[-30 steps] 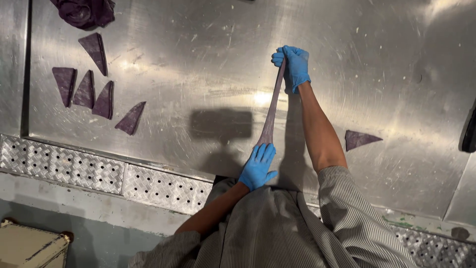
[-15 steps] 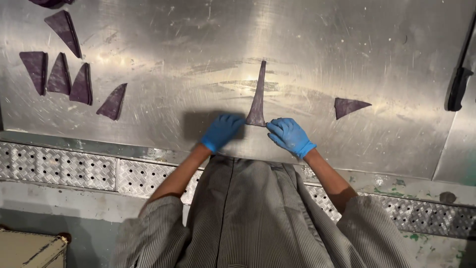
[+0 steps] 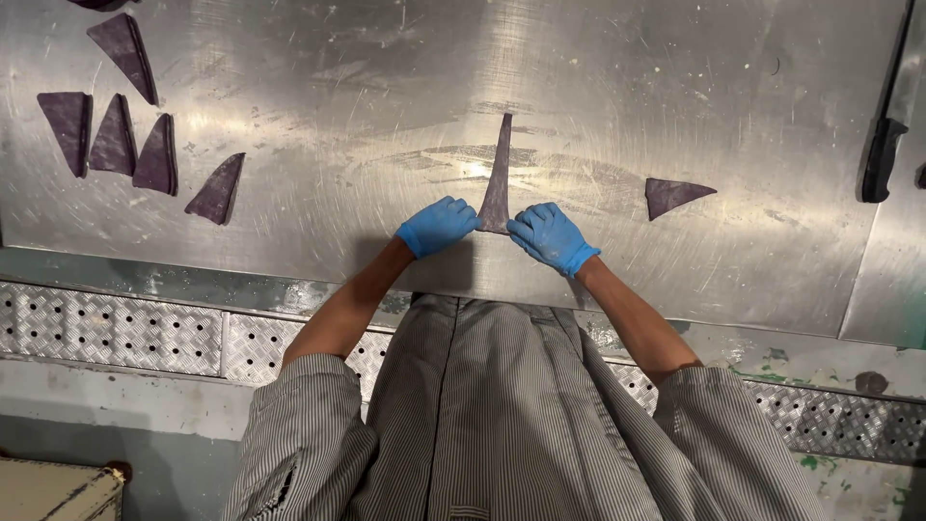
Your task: Rolling triangle-shaped pieces of purple dough into small croissants and placing them on a tray.
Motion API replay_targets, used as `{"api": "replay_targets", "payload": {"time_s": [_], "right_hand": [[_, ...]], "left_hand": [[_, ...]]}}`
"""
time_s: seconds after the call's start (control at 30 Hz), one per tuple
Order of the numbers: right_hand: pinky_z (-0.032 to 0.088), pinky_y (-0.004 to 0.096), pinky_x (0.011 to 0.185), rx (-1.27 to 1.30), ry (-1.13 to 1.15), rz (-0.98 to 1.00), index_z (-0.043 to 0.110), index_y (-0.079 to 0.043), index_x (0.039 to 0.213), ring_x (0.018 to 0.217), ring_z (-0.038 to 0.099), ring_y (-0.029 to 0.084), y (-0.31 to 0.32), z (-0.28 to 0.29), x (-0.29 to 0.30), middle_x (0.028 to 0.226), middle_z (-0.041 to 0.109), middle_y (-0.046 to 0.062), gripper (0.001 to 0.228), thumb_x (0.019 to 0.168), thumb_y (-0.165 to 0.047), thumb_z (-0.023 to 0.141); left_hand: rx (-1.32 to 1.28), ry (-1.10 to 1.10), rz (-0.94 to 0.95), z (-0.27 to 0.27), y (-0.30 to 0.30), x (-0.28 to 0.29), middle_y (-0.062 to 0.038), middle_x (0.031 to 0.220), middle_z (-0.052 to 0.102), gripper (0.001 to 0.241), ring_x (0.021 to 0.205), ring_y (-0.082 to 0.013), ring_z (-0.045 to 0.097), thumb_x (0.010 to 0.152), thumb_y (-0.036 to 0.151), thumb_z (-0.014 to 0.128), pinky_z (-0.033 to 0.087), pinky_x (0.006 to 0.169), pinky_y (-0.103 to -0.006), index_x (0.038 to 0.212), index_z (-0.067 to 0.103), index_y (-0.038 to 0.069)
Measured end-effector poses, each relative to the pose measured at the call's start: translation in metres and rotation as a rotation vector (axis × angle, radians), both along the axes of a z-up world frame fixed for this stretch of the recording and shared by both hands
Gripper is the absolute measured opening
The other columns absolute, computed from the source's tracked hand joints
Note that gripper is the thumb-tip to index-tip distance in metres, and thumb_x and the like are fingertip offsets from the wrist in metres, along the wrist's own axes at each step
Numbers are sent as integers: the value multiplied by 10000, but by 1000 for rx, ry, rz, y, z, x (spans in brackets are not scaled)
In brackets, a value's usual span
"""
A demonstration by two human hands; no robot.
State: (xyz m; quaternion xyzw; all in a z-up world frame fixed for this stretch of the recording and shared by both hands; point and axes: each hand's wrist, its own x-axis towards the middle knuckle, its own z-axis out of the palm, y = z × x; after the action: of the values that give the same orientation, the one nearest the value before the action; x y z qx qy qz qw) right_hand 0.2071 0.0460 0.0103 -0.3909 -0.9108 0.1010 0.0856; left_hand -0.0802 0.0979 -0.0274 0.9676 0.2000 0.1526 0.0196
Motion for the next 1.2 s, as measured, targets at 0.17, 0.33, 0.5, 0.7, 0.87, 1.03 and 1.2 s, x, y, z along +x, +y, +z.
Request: {"api": "replay_targets", "payload": {"time_s": [0.17,0.33,0.5,0.7,0.87,1.03,1.2], "right_hand": [[464,412,928,2,79,-39,682,-110,1074,1016,600,260,3,7,-9,1035,643,59,201,933,-253,695],[450,418,929,-16,176,-122,669,-87,1026,1033,588,281,8,13,-19,1058,648,93,167,914,-207,695],[441,413,926,-72,199,-196,667,-73,1034,1021,574,286,11,6,-22,1073,650,96,175,909,-190,706],[432,433,938,-108,283,-299,662,-78,1071,1037,555,310,9,6,-30,1077,637,99,214,917,-210,726],[426,451,957,-140,313,-361,661,-76,1081,1072,536,334,11,11,-35,1083,619,113,227,908,-203,733],[433,460,988,-164,408,-392,668,-73,1100,1088,528,344,2,19,-30,1075,635,111,195,930,-155,714],[470,431,951,-92,495,-386,670,-78,1122,1044,586,318,-23,12,-16,1065,655,98,160,966,-109,690]], "left_hand": [[-21,32,56,17,0,10,-42,908,579,121,858,-208,589,922,223,637,500,759,-341,887,605,111],[-173,0,137,39,3,22,-93,967,574,150,923,-261,579,905,224,624,502,813,-388,876,611,77],[-376,40,223,27,6,31,-130,1050,577,198,1010,-311,557,938,260,613,474,890,-448,937,648,65],[-491,-105,384,9,-6,31,-139,1282,560,272,1242,-356,491,923,332,659,361,1044,-526,1094,655,121],[-595,-166,517,1,-8,37,-154,1469,438,434,1421,-401,311,882,380,695,196,1119,-584,1257,628,170],[-628,-257,620,15,-19,37,-130,1487,418,452,1448,-412,250,858,378,719,141,1123,-599,1269,649,203],[-434,-383,612,9,-45,16,-27,1317,609,336,1313,-300,501,927,283,712,357,1109,-486,1250,658,210]]}}
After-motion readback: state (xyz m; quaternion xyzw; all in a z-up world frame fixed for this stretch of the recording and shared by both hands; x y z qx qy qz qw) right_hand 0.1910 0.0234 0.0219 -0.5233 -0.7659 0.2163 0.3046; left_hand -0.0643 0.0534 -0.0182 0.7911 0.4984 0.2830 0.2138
